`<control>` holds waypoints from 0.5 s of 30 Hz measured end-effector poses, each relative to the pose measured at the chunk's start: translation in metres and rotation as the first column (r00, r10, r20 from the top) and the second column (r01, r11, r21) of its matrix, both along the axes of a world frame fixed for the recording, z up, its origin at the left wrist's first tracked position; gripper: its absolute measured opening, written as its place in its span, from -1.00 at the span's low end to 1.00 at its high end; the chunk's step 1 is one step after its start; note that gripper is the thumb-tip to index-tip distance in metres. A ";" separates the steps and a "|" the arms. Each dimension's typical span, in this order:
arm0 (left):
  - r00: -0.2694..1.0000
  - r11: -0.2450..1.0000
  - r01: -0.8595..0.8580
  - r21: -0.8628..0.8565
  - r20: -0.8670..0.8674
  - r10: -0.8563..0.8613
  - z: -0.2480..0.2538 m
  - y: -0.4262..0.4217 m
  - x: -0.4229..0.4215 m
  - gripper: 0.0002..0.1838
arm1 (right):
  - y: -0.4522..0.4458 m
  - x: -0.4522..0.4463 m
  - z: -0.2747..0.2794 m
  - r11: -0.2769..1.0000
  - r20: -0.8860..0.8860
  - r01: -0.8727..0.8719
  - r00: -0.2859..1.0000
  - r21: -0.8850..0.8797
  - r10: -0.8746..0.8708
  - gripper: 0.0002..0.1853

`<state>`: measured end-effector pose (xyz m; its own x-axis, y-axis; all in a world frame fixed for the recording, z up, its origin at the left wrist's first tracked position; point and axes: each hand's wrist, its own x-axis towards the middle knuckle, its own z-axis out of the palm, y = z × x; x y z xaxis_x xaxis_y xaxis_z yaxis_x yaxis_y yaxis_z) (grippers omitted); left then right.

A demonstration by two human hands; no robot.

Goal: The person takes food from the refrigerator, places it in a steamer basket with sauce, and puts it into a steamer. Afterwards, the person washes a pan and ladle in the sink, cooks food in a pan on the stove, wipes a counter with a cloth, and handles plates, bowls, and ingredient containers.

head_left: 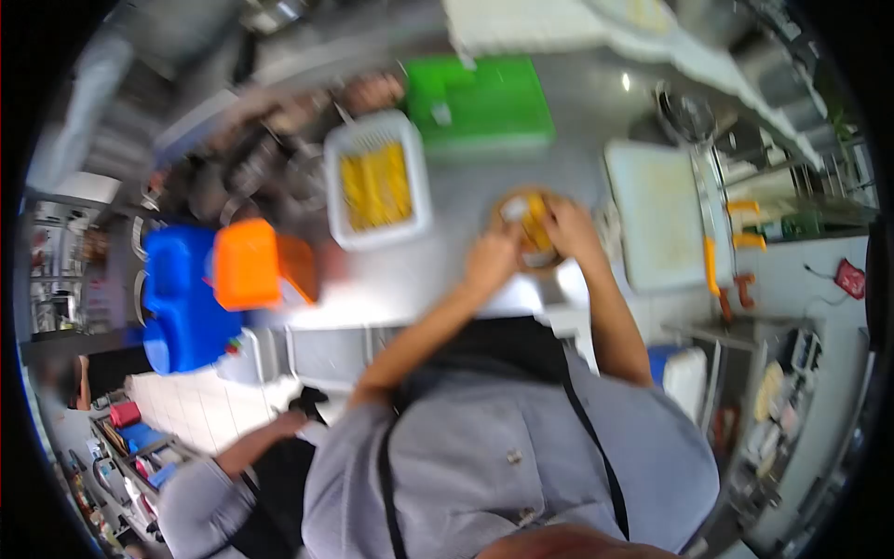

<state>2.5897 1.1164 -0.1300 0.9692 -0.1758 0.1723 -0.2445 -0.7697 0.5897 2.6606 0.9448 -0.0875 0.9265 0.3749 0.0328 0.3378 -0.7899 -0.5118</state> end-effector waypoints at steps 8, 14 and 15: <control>0.986 0.970 0.163 -0.179 0.054 -0.155 0.048 0.034 -0.006 -0.51 | 0.010 -0.029 0.086 0.992 -0.052 -0.001 0.999 -0.128 -0.006 -0.62; 0.972 0.971 0.090 -0.220 0.234 -0.037 0.070 0.087 0.005 -0.54 | 0.036 0.017 0.332 0.864 0.268 0.016 0.948 0.504 -0.174 -0.73; 0.972 0.970 0.103 -0.219 0.231 -0.051 0.077 0.091 0.002 -0.54 | 0.049 0.054 0.357 0.802 0.319 -0.014 0.921 0.597 -0.222 -0.71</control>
